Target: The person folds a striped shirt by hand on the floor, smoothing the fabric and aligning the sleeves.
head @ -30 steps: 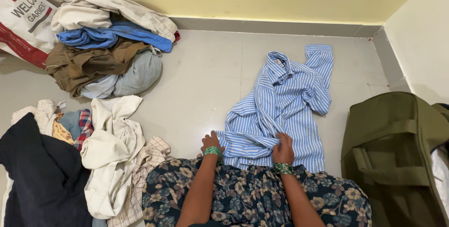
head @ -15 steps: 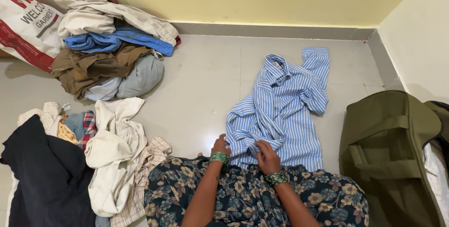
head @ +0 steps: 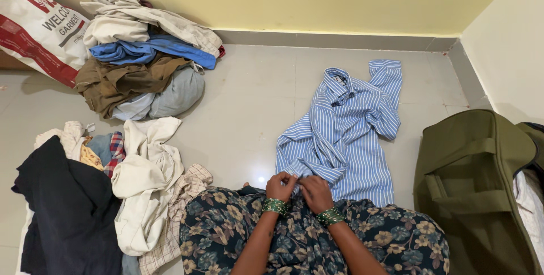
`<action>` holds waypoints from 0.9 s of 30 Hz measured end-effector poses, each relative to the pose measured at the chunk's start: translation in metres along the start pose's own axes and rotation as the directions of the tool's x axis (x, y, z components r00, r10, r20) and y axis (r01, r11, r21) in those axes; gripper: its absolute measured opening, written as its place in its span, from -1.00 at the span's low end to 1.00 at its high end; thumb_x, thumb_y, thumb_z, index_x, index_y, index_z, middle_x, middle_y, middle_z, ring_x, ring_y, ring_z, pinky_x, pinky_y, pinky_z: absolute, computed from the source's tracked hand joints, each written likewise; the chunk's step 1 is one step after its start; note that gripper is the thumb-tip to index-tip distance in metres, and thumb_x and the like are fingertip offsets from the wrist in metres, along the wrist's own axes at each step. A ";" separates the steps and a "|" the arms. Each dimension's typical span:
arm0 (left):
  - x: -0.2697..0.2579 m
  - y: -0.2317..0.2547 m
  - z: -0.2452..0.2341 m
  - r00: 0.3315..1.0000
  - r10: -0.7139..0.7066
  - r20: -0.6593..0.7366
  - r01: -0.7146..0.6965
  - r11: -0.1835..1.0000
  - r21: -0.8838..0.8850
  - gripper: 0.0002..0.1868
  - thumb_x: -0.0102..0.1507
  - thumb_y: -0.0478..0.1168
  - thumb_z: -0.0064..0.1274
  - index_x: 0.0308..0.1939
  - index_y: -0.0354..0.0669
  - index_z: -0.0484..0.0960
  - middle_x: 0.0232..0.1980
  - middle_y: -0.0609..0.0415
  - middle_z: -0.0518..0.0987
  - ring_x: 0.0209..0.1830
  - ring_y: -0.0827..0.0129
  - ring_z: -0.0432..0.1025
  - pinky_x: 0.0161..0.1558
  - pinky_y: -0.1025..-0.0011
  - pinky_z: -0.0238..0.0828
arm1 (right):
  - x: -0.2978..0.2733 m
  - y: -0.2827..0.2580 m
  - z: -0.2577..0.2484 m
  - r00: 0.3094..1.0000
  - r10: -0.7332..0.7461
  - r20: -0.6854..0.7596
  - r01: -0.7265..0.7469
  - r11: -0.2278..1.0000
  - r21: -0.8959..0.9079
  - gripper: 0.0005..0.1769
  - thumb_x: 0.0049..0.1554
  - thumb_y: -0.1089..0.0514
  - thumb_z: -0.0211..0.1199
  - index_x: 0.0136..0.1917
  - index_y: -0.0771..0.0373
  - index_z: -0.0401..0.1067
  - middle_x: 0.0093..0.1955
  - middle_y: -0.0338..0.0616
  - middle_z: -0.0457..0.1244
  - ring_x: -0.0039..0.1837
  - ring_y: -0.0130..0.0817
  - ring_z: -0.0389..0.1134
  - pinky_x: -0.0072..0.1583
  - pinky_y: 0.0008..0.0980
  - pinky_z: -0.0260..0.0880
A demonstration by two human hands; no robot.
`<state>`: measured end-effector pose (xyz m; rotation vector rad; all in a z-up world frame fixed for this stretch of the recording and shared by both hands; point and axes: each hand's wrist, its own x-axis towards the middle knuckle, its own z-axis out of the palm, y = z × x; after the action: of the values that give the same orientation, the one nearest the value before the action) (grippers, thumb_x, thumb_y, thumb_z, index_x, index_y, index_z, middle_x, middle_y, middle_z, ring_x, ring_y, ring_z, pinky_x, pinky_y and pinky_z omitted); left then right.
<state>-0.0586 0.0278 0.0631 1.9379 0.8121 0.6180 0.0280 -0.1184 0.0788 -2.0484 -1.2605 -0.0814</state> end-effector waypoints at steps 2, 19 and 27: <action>-0.002 0.002 -0.001 0.991 -0.107 0.074 0.114 0.989 -0.097 -0.67 0.14 -0.11 0.33 -0.55 -0.25 0.59 -0.55 0.02 0.60 -0.56 0.38 0.47 -0.40 0.40 0.41 | -0.003 0.004 0.006 0.995 0.016 0.094 -0.013 0.999 -0.035 -0.78 0.12 0.12 0.28 0.05 0.17 0.54 -0.04 -0.17 0.39 0.11 -0.19 0.34 0.13 -0.15 0.22; -0.002 -0.013 0.010 0.998 0.030 0.054 -0.027 0.998 -0.054 -0.62 0.06 -0.33 0.16 -0.04 -0.01 0.75 -0.31 0.02 0.47 -0.41 0.29 0.44 -0.26 0.32 0.48 | -0.017 0.036 0.047 0.872 -0.021 0.489 0.155 0.960 -0.235 -0.49 -0.09 0.10 0.37 0.13 0.27 0.41 0.09 -0.12 0.30 0.23 -0.11 0.18 0.10 -0.06 0.09; 0.001 -0.030 0.018 0.990 0.036 0.134 -0.032 0.999 -0.033 -0.69 0.08 -0.35 0.17 -0.12 0.00 0.81 -0.32 0.01 0.50 -0.35 0.26 0.44 -0.21 0.32 0.51 | -0.021 0.055 0.060 0.859 -0.009 0.512 0.104 0.982 -0.157 -0.67 0.03 0.14 0.30 0.07 0.24 0.40 -0.03 -0.01 0.34 0.08 -0.01 0.37 0.08 -0.02 0.34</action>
<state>-0.0537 0.0295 0.0287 1.9457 0.6830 0.5108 0.0427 -0.1123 -0.0035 -2.2736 -1.6856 0.3597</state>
